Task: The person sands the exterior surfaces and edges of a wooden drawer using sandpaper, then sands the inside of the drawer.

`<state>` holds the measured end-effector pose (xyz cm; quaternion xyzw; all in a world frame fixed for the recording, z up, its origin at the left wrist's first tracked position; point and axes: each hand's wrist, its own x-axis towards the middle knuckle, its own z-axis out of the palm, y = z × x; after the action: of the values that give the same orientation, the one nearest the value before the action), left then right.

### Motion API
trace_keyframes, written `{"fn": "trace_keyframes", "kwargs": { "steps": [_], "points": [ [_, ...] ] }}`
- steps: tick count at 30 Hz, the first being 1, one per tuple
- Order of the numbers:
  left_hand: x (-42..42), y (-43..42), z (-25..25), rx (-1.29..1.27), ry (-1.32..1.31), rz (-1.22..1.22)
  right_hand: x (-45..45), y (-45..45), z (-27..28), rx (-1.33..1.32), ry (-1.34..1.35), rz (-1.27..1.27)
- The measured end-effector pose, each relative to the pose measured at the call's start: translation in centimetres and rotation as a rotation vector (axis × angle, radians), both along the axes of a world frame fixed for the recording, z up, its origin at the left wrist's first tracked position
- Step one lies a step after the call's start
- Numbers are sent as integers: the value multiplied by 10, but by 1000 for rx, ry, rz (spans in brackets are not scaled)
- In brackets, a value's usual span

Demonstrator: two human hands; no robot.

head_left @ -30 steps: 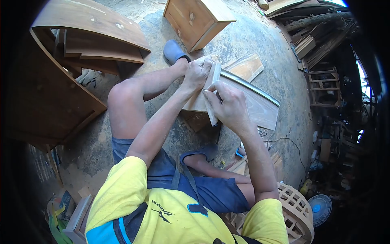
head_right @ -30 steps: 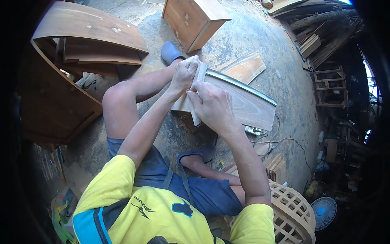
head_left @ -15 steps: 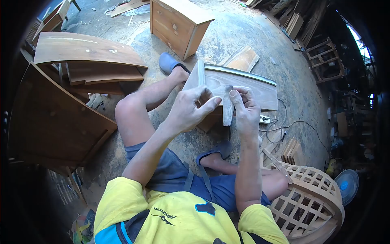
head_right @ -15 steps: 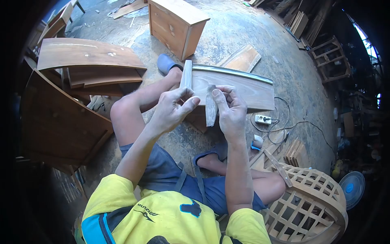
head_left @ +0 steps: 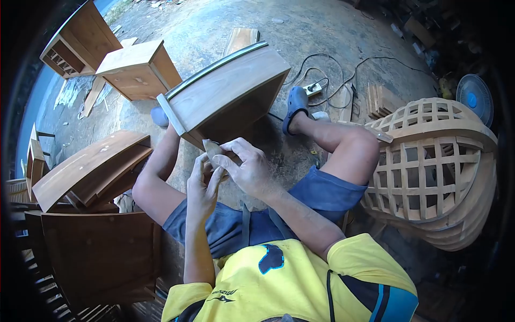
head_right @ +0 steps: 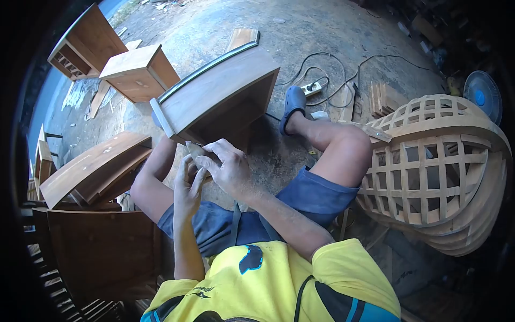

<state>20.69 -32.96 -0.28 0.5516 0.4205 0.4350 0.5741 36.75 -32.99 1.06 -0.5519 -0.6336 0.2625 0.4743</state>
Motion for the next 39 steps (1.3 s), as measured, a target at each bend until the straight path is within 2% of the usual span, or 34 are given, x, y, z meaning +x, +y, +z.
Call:
{"fn": "trace_keyframes", "kwargs": {
  "steps": [2, 4, 7, 8, 9, 10, 12, 15, 16, 18, 20, 22, 23, 25, 26, 27, 28, 29, 30, 31, 32, 33, 34, 35, 38, 39],
  "points": [
    [-1, 1, 0, 156, 201, 67, -3, 4, 6, -41, 122, -36],
    [-2, 3, 7, 167, 205, 168, -6, 7, 4, -140, 201, -27],
    [-9, 6, 16, -130, -255, 155, -4, 14, -1, -248, 244, 75],
    [-16, 7, 16, -133, -240, 178, -1, 16, -4, -343, 462, 195],
    [-24, 10, 18, -251, -379, 123, 0, 18, -5, -434, 676, 309],
    [-31, 13, 19, -368, -520, 62, 0, 20, -6, -436, 685, 318],
    [-36, 18, 17, -404, -560, 15, 1, 21, -4, -495, 904, 440],
    [-40, 24, 19, -591, -691, -57, 4, 24, 6, -456, 913, 455],
    [-43, 27, 19, -595, -683, -56, 5, 24, 5, -456, 922, 453],
    [-48, 30, 17, -699, -645, -219, 10, 25, 4, -491, 860, 527],
    [-51, 33, 22, -712, -584, -222, 17, 29, 14, -499, 812, 534],
    [-52, 39, 33, -658, -479, -248, 20, 36, 17, -511, 764, 539],
    [-57, 44, 36, -550, -425, -214, 19, 43, 16, -490, 722, 519],
    [-45, 55, 63, -145, -355, 33, 20, 59, 21, -445, 684, 417],
    [-49, 66, 74, 50, -225, 109, 17, 71, 24, -277, 605, 261],
    [-53, 78, 85, 261, -4, 160, 16, 87, 25, -111, 416, 87],
    [-60, 89, 87, 547, 502, 288, 17, 104, 23, 52, 220, -83],
    [-59, 102, 98, 683, 859, 210, 18, 122, 16, 39, 229, -86],
    [-56, 114, 108, 814, 1215, 121, 17, 142, 5, 183, 45, -185],
    [-57, 127, 106, 810, 1224, 114, 16, 157, -5, 328, -141, -284],
    [-57, 138, 102, 955, 1384, -93, 14, 165, -17, 317, -134, -286],
    [-58, 145, 96, 1094, 1529, -317, 11, 171, -29, 365, -244, -311],
    [-64, 143, 84, 978, 1492, -426, 9, 176, -39, 412, -356, -336],
    [-66, 139, 84, 990, 1481, -476, 10, 171, -36, 359, -398, -343],
    [-75, 148, 93, 905, 1407, -627, 11, 175, -41, 392, -363, -330],
    [-81, 155, 93, 852, 1463, -620, 8, 175, -40, 386, -354, -319]
  ]
}}
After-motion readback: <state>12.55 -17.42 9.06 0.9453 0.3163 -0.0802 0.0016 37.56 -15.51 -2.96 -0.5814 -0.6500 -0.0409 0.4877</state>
